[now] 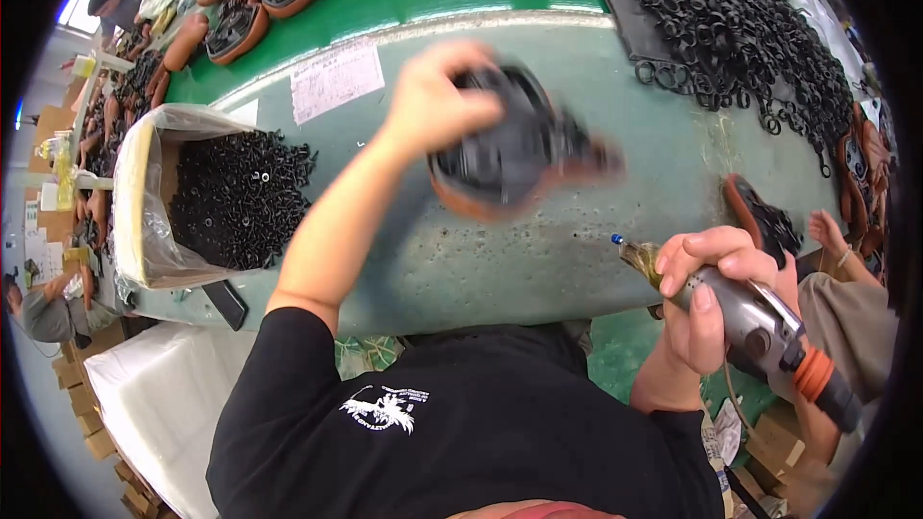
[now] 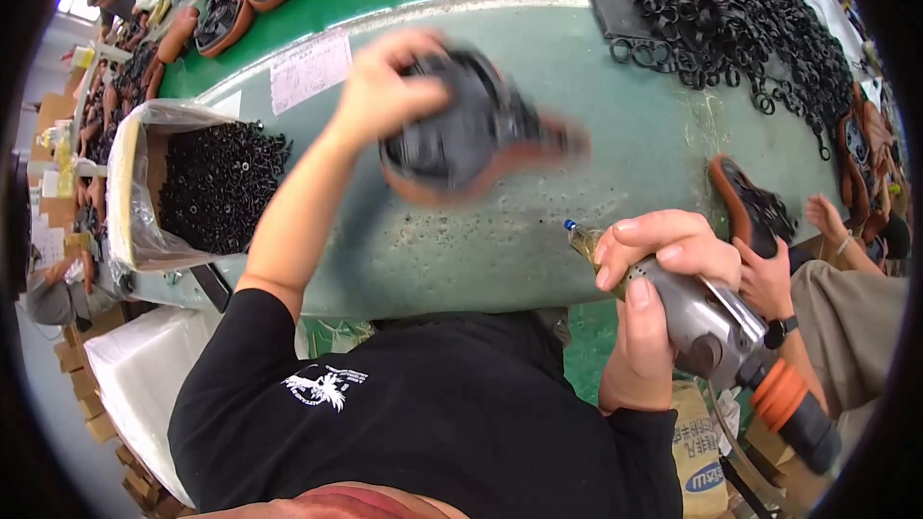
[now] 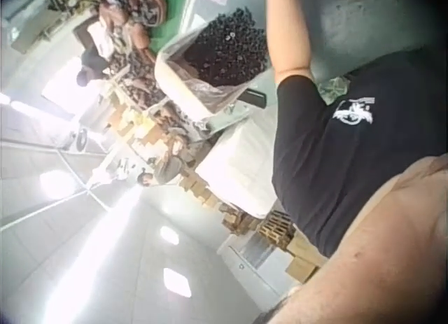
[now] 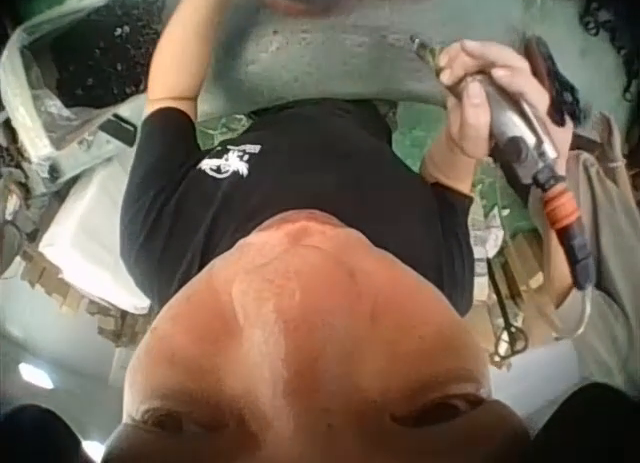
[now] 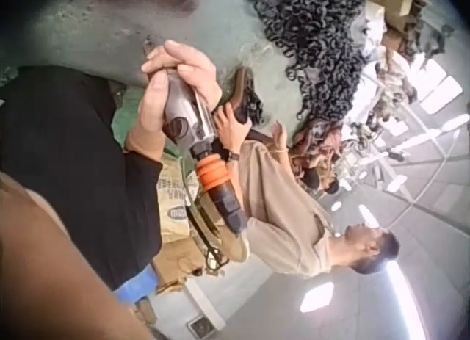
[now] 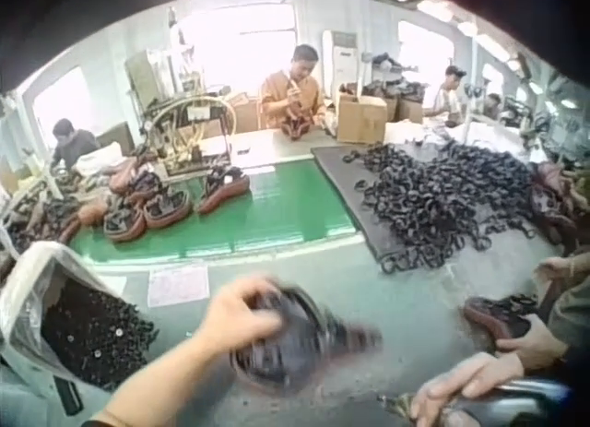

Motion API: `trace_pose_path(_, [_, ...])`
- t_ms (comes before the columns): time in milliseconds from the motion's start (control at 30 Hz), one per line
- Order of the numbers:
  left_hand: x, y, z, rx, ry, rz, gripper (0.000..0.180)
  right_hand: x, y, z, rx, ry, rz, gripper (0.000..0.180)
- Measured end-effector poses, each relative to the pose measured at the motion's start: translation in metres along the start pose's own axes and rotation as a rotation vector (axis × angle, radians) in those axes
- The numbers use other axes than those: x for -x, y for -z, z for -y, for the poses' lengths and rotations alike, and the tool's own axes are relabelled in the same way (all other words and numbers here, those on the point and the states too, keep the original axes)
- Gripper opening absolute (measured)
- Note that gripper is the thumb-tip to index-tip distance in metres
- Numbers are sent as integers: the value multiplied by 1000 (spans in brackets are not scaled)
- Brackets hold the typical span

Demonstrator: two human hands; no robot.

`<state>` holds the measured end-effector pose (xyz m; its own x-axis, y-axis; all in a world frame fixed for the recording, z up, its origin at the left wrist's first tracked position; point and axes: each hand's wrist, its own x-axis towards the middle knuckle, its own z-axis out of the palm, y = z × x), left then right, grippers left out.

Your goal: Fasten plastic components to bicycle seat bases using a pneumatic screwdriver on an assembly line.

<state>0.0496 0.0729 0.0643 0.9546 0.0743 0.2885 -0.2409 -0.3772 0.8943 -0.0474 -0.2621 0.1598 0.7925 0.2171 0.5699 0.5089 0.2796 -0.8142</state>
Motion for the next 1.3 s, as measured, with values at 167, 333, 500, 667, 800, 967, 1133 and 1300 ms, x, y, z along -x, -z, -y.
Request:
trace_pose_path(167, [-100,60,13,-359,-228,-616,52,6,10,-14,-122,34,-12,33])
trace_pose_path(333, [-2,45,-164,-209,-580,-252,63,32,30,-26,-85,-63,-34,32])
trace_pose_path(500, [63,151,-246,-42,-1162,8,62,39,23,-38,-187,-170,-13,29])
trace_pose_path(667, [99,187,-223,-134,-1159,-106,61,31,4,-33,-193,-166,79,32])
trace_pose_path(800, [109,227,-250,-260,-1280,-131,60,35,-18,-14,-235,-86,122,31])
trace_pose_path(967, [67,304,-341,-541,-1780,-240,59,86,-10,13,-231,-58,120,33])
trace_pose_path(1133, [102,329,-448,-823,-2168,-293,57,137,21,13,-494,-141,168,36])
trace_pose_path(1300, [129,286,-423,-894,-2038,-412,56,109,32,30,-103,154,458,26])
